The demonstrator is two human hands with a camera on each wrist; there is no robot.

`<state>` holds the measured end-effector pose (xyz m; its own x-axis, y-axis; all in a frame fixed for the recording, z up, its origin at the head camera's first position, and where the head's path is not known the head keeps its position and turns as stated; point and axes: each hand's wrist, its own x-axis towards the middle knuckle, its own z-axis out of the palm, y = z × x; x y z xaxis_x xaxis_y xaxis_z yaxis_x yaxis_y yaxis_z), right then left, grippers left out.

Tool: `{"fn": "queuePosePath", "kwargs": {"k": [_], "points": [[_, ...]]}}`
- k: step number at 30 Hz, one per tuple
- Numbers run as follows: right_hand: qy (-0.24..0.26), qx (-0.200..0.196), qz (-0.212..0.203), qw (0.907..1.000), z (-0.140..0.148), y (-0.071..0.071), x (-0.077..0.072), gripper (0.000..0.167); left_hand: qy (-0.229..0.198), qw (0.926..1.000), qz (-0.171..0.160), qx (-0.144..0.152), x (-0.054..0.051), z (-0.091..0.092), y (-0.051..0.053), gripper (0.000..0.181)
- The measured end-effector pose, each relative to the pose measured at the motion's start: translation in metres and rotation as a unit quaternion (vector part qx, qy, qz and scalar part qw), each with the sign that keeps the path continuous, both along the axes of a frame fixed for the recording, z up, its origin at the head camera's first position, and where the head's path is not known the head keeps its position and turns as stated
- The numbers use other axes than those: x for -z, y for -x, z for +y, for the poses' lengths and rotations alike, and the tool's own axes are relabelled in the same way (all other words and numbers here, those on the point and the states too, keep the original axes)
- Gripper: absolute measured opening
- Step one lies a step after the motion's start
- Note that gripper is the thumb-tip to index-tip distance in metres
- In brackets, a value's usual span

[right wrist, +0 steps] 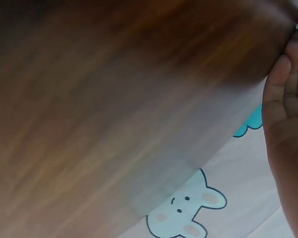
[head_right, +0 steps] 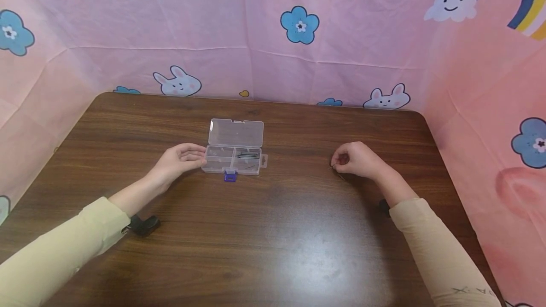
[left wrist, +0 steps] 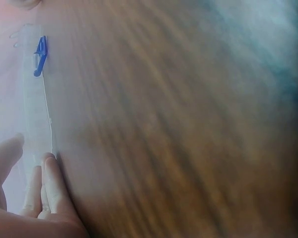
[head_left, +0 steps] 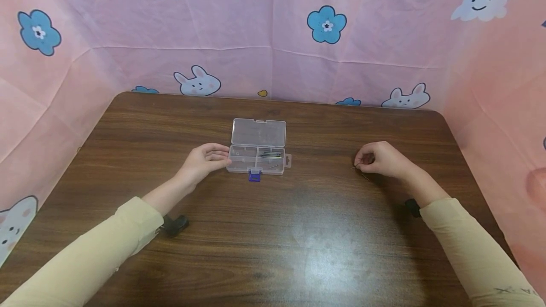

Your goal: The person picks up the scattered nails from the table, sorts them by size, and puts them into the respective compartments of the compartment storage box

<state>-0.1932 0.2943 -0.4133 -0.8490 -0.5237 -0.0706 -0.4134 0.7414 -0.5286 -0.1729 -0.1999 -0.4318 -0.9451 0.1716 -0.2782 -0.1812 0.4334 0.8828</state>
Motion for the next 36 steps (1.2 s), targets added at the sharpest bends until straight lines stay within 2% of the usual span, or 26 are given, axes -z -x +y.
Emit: {"fn": "queuePosePath", "kwargs": {"k": [6, 15, 29, 36], "points": [[-0.015, 0.006, -0.004, 0.9999, -0.003, 0.001, -0.002, 0.009, -0.001, 1.0, 0.0, -0.001, -0.001, 0.001, 0.0, 0.049], [0.0, 0.034, 0.004, 0.9994, -0.011, 0.005, -0.004, 0.004, -0.001, 1.0, 0.001, 0.001, 0.001, -0.002, 0.002, 0.05], [0.049, 0.029, 0.017, 0.9982, -0.068, 0.015, -0.006, 0.002, -0.006, 1.0, -0.006, -0.001, -0.001, 0.0, 0.001, 0.05], [0.065, 0.026, 0.021, 0.9973, -0.095, 0.017, -0.008, 0.008, -0.009, 1.0, -0.005, -0.001, -0.001, 0.0, 0.001, 0.05]]}}
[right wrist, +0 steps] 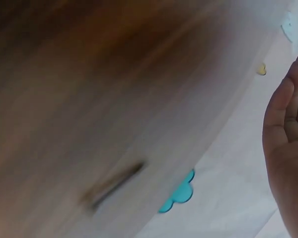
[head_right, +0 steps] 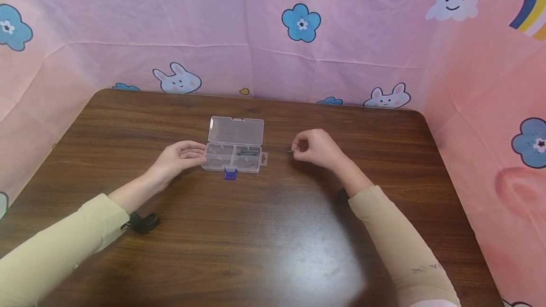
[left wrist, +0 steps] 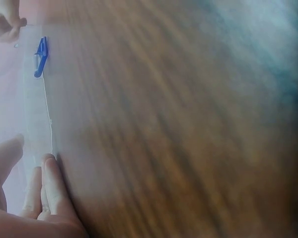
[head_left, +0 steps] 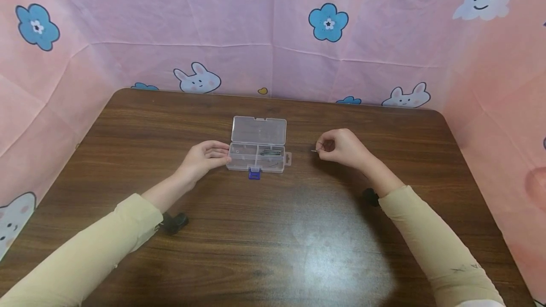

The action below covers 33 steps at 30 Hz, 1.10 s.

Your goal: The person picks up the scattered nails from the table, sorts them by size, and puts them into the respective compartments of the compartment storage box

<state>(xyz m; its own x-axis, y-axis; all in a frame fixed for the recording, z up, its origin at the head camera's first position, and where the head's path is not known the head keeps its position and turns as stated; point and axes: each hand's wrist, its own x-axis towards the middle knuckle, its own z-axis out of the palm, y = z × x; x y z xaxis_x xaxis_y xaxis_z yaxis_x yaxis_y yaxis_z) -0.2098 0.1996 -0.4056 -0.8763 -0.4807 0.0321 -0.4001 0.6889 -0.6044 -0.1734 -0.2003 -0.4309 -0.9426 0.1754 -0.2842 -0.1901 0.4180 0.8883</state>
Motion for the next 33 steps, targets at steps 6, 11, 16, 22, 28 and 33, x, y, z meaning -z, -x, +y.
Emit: {"fn": "queuePosePath", "kwargs": {"k": [6, 11, 16, 22, 28, 33], "points": [[0.015, -0.004, 0.003, 0.9999, -0.022, 0.0, -0.002, 0.006, -0.006, 1.0, 0.004, 0.001, 0.0, 0.0, 0.0, 0.05], [0.025, -0.012, 0.003, 0.9996, -0.041, 0.0, -0.003, 0.006, -0.003, 1.0, 0.004, 0.003, 0.0, 0.0, 0.0, 0.049], [0.026, -0.026, 0.013, 0.9992, -0.056, 0.0, -0.004, 0.005, -0.002, 1.0, 0.004, 0.003, 0.0, 0.0, 0.0, 0.049], [0.027, -0.038, 0.024, 0.9986, -0.07, 0.0, -0.006, 0.006, -0.011, 0.9999, 0.006, 0.001, 0.0, 0.0, 0.001, 0.049], [0.025, -0.05, 0.027, 0.9981, -0.082, -0.001, -0.006, 0.007, -0.017, 0.9998, 0.006, 0.002, 0.001, -0.001, 0.002, 0.05], [0.018, -0.061, 0.031, 0.9975, -0.089, -0.002, -0.004, 0.005, -0.019, 0.9998, 0.003, 0.002, 0.0, -0.001, 0.001, 0.05]]}}
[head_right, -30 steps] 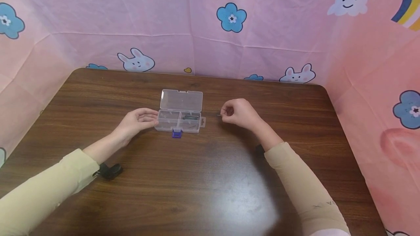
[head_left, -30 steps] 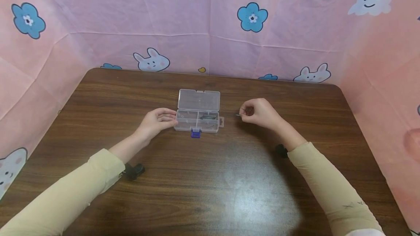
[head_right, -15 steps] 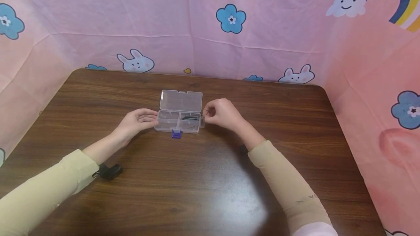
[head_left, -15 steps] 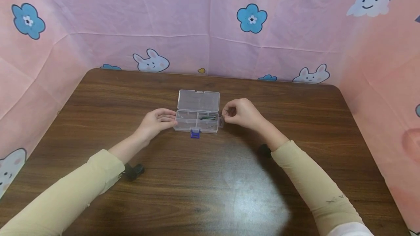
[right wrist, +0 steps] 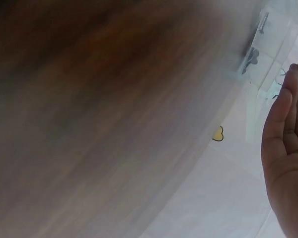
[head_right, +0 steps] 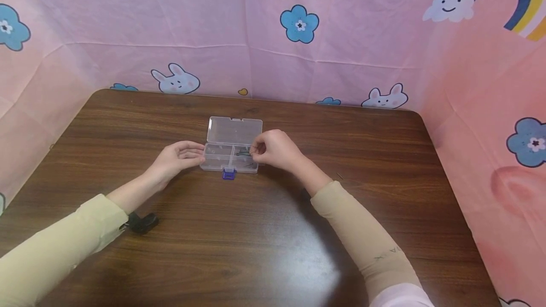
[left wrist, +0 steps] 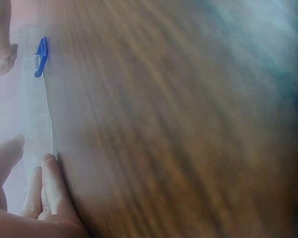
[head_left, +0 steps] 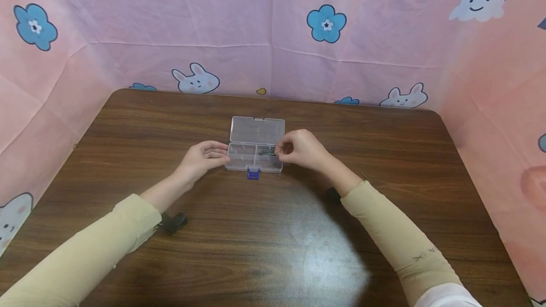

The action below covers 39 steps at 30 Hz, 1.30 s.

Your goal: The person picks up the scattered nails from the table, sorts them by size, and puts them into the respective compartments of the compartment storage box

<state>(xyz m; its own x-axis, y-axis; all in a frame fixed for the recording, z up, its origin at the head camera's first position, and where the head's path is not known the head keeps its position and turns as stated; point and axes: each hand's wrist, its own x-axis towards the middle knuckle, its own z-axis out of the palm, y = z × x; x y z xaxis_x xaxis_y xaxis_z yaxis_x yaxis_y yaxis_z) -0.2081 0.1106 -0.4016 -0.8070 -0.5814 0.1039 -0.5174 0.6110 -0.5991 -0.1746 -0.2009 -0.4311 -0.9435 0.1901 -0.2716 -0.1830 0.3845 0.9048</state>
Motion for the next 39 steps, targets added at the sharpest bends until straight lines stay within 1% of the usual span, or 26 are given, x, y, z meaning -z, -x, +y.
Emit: {"fn": "queuePosePath", "kwargs": {"k": [4, 13, 19, 29, 35, 39], "points": [[-0.005, -0.01, 0.01, 0.9999, -0.004, 0.0, 0.0, 0.005, 0.004, 1.0, -0.001, 0.002, -0.001, 0.0, -0.001, 0.05], [-0.029, -0.047, 0.034, 0.9979, -0.012, -0.001, 0.0, 0.006, 0.006, 1.0, -0.003, -0.001, -0.001, 0.0, 0.0, 0.05], [-0.042, -0.058, 0.044, 0.9965, -0.013, -0.002, 0.0, 0.005, 0.014, 0.9999, 0.003, 0.006, -0.001, 0.0, 0.0, 0.051], [-0.046, -0.058, 0.047, 0.9961, -0.012, -0.004, -0.002, 0.003, 0.024, 0.9997, 0.001, 0.004, -0.001, 0.0, -0.001, 0.052], [-0.031, -0.059, 0.046, 0.9967, -0.01, -0.005, 0.0, 0.004, 0.027, 0.9996, 0.002, 0.003, -0.001, 0.0, -0.002, 0.052], [-0.017, -0.048, 0.039, 0.9979, -0.004, -0.005, -0.001, 0.003, 0.027, 0.9996, 0.002, 0.003, -0.001, 0.0, -0.002, 0.051]]}}
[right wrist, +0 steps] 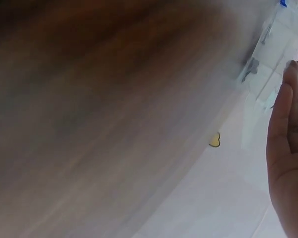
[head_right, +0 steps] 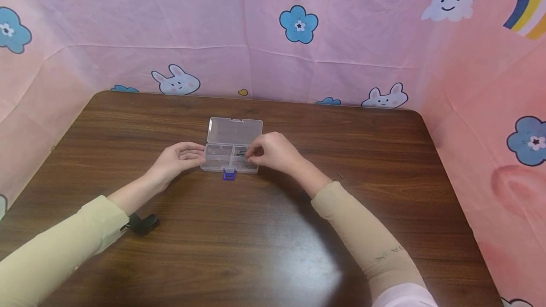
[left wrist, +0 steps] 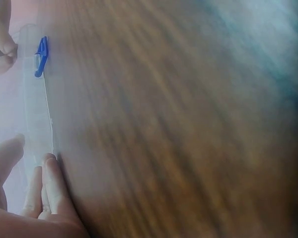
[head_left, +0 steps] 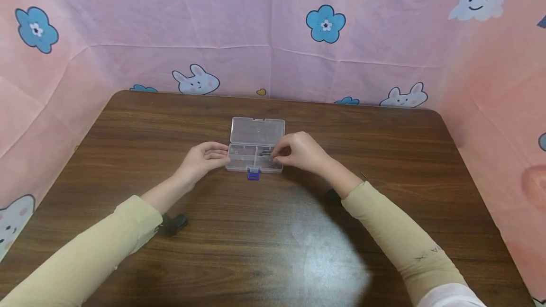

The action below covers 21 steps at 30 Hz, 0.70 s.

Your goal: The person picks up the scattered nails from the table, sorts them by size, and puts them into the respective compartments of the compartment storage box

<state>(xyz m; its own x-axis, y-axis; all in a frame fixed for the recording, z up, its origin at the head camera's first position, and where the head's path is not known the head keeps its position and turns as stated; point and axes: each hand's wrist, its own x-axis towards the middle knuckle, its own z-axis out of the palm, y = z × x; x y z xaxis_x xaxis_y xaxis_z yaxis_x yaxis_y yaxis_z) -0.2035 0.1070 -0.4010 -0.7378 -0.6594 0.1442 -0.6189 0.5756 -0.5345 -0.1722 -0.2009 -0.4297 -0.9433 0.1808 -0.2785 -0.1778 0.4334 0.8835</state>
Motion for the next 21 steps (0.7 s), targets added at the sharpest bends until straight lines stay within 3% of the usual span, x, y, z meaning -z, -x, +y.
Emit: {"fn": "queuePosePath", "kwargs": {"k": [21], "points": [[0.033, 0.114, -0.017, 0.9927, 0.075, -0.007, -0.009, 0.01, 0.0, 1.0, -0.001, 0.001, 0.001, 0.0, 0.001, 0.051]]}}
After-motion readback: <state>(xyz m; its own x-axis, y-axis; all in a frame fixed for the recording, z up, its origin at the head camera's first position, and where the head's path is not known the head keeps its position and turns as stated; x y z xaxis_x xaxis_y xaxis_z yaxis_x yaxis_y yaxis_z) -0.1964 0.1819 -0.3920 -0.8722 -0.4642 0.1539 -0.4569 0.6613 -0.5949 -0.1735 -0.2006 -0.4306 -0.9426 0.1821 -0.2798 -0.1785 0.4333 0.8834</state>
